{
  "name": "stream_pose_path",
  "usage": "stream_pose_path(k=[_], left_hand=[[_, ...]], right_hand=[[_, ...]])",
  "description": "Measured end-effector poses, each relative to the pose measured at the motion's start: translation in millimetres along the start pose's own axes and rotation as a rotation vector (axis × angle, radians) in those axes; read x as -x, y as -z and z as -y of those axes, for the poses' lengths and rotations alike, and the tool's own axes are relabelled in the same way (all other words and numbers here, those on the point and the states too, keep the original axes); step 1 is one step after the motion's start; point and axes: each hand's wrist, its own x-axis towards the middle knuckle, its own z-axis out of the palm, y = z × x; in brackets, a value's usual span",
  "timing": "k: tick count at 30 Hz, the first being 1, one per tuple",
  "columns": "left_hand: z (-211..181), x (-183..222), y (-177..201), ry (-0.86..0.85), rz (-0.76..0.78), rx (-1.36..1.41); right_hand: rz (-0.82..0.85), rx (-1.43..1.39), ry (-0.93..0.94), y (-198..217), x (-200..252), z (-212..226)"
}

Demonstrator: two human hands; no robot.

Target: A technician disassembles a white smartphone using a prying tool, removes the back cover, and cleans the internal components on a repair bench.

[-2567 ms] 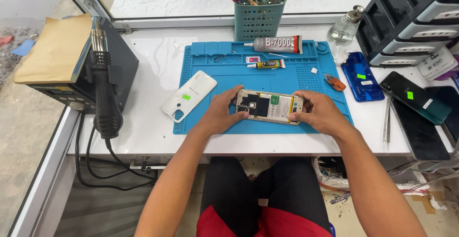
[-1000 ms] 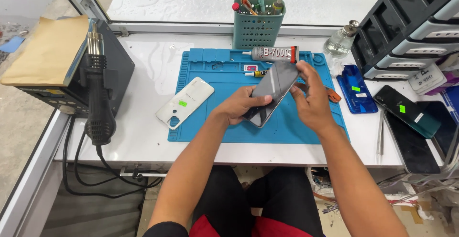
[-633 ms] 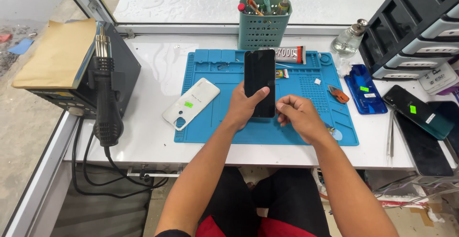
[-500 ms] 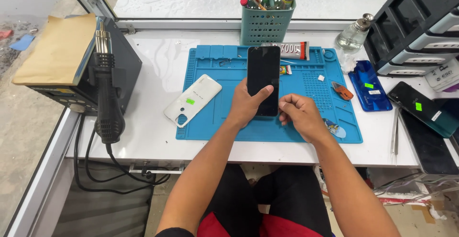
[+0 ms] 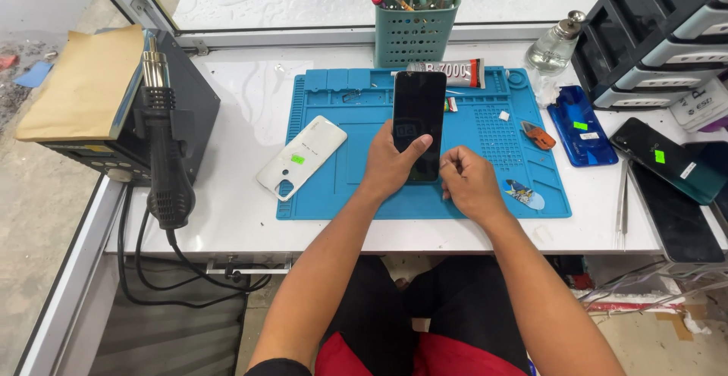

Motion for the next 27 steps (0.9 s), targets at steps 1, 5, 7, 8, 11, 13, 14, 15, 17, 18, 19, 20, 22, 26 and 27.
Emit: stream_pose_path(k=[1, 5, 7, 8, 11, 13, 14, 15, 17, 18, 19, 20, 22, 26, 27], left_hand=[[-2, 1, 0, 0.0, 0.003, -0.002], [-2, 1, -1, 0.013, 0.027, -0.011], [-1, 0, 1, 0.023, 0.023, -0.013], [-2, -1, 3, 0.046, 0.006, -0.012], [-11, -1, 6, 0.095, 0.009, -0.022], [-15, 2, 5, 0.131, 0.033, -0.031], [-16, 3, 5, 0.123, 0.053, -0.012], [-17, 3, 5, 0.112, 0.07, 0.007], [-15, 1, 5, 0.103, 0.071, 0.017], [-14, 1, 6, 0.095, 0.072, 0.024], [-14, 0, 6, 0.093, 0.071, 0.021], [-15, 0, 5, 0.101, 0.065, 0.008], [-16, 1, 4, 0.111, 0.061, -0.004], [-15, 2, 5, 0.088, 0.065, -0.024], [-14, 1, 5, 0.081, 0.065, -0.038]], right_hand=[[-0.003, -0.002, -0.001, -1, 1, 2], [-0.047, 0.069, -0.006, -5, 6, 7], [-0.061, 0.089, 0.007, -5, 6, 8], [-0.087, 0.102, -0.006, -4, 6, 8], [-0.091, 0.074, -0.016, -4, 3, 6], [-0.067, 0.034, -0.025, -1, 7, 7], [0.002, -0.056, -0.022, 3, 9, 9], [0.071, -0.146, -0.013, 8, 10, 12], [0.085, -0.146, 0.003, 10, 11, 13], [0.1, -0.149, 0.021, 11, 11, 14], [0.1, -0.151, 0.023, 11, 10, 13], [0.104, -0.153, 0.024, 11, 10, 12], [0.106, -0.155, 0.021, 10, 10, 8], [0.134, -0.16, 0.005, 10, 8, 5], [0.15, -0.149, 0.008, 11, 8, 5]])
